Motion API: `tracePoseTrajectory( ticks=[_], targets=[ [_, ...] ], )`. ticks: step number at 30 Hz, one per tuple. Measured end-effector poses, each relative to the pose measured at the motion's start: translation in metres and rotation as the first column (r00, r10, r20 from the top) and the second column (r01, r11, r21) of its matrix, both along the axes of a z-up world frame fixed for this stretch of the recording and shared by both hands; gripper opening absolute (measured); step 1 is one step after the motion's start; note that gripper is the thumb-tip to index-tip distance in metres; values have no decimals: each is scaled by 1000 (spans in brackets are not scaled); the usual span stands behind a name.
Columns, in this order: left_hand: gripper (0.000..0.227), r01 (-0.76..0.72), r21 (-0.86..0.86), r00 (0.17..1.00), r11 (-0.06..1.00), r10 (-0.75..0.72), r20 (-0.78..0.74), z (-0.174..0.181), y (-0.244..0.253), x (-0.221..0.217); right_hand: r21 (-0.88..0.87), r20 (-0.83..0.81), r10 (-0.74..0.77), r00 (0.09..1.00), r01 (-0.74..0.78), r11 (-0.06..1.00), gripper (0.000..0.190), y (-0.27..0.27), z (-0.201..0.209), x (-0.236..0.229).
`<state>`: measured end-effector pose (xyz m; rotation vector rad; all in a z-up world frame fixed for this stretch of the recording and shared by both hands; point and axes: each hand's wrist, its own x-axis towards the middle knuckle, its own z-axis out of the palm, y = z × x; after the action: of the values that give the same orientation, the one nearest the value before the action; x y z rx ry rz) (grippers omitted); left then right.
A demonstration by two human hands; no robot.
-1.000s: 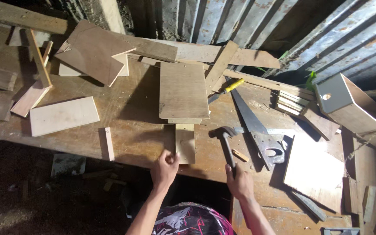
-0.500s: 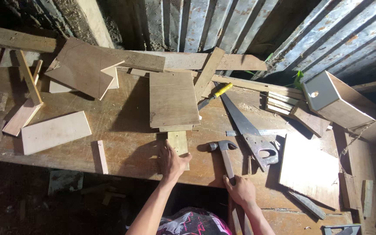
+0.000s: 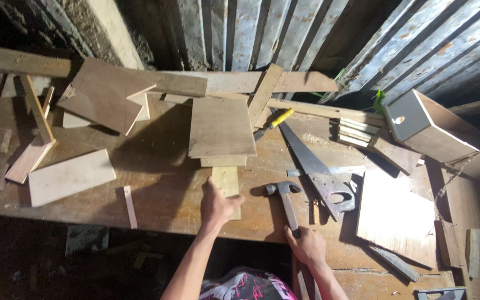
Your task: The person assembles a small wooden structure by hammering nails into wooden pieces on a workbench. They repeatedly position pieces, insert nails, and strike them with a hammer, occasionally adjusting the wood to align components.
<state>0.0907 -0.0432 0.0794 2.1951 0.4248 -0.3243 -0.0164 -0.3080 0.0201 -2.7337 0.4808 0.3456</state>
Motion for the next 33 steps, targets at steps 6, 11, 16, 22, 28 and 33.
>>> tracePoseTrajectory(
  ticks=[6,11,16,22,28,33],
  targets=[
    [99,32,-287,974,958,35,225,0,22,-28,4,18,3,1000,-4,1000,61,-2,-2,-5],
    [70,133,-380,939,915,5,343,-1,30,-45,3,20,2,1000,-2,1000,59,-1,-1,-3],
    [80,259,-534,915,805,-28,402,5,25,-56,18,4,-5,1000,5,1000,60,-2,-1,-3],
    [106,315,-614,932,724,-113,345,-3,25,-65,13,35,3,999,-4,1000,60,0,-2,-5],
    [104,368,-908,920,201,-223,323,-19,19,-62,0,59,-5,998,5,1000,60,0,-1,-6],
    [100,31,-946,953,-323,-276,125,-19,11,-71,3,43,-7,999,7,1000,60,0,-3,-6]
  ],
)
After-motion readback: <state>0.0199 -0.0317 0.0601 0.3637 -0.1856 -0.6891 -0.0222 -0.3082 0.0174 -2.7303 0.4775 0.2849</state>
